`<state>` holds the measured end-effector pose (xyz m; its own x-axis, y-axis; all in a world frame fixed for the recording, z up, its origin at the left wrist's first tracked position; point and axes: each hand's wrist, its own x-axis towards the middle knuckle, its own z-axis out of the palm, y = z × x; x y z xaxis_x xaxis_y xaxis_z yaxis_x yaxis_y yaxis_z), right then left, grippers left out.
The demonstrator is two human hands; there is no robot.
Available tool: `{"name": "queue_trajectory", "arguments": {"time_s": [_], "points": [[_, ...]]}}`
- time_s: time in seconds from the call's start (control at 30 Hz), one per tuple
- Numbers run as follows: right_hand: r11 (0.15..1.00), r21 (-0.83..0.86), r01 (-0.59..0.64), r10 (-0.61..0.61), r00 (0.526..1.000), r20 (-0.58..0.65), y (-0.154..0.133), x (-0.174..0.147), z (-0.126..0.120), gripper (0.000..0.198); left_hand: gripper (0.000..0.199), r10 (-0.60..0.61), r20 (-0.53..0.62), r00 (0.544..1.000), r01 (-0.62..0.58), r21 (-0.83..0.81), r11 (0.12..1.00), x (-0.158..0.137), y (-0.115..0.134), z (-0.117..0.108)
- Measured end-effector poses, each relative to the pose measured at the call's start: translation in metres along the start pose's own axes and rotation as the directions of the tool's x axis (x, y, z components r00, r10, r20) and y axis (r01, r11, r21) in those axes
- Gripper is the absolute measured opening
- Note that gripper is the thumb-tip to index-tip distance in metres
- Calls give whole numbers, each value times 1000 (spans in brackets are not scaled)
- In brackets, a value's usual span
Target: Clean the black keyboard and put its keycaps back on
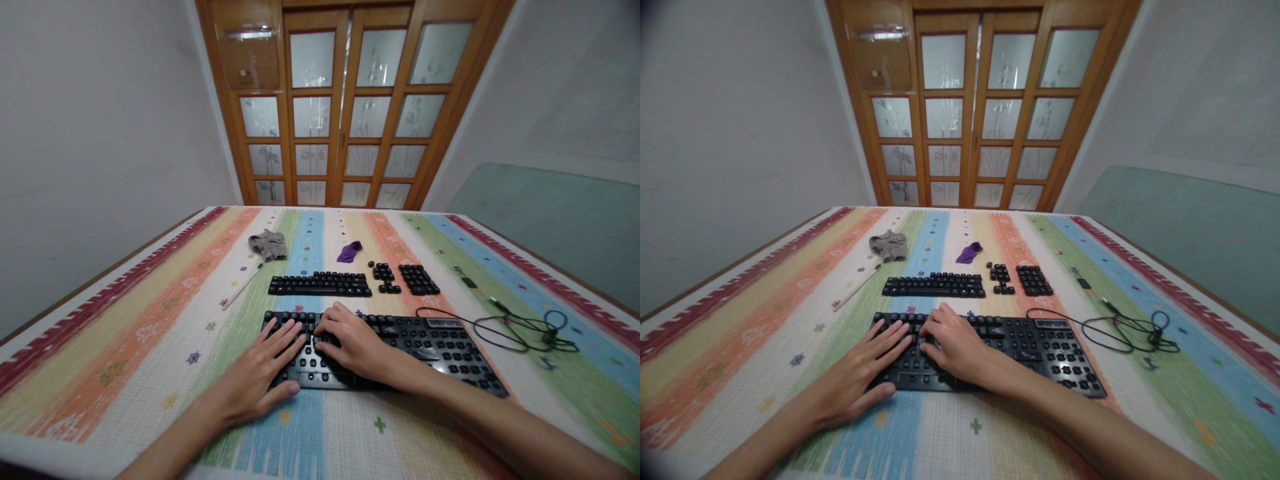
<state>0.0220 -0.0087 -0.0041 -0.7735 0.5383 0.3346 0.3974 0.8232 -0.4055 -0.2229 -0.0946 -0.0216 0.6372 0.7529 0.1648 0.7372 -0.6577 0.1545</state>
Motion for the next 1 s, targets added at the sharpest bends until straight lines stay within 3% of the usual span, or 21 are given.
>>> {"name": "queue_trajectory", "arguments": {"time_s": [0.33,0.7,0.87,1.0], "points": [[999,-44,-4,3,1000,-21,-3,5,3,9,62,-2,-82,997,3,23,1000,2,2,4],[994,-107,17,-26,996,-82,-5,3,10,5,62,75,-122,990,-66,77,995,14,8,4],[978,-207,31,-45,997,-62,-9,2,10,13,64,84,-120,989,-70,117,991,17,11,5],[936,-327,132,-131,991,27,-15,3,6,16,58,111,-132,985,-89,167,982,19,12,4]]}}
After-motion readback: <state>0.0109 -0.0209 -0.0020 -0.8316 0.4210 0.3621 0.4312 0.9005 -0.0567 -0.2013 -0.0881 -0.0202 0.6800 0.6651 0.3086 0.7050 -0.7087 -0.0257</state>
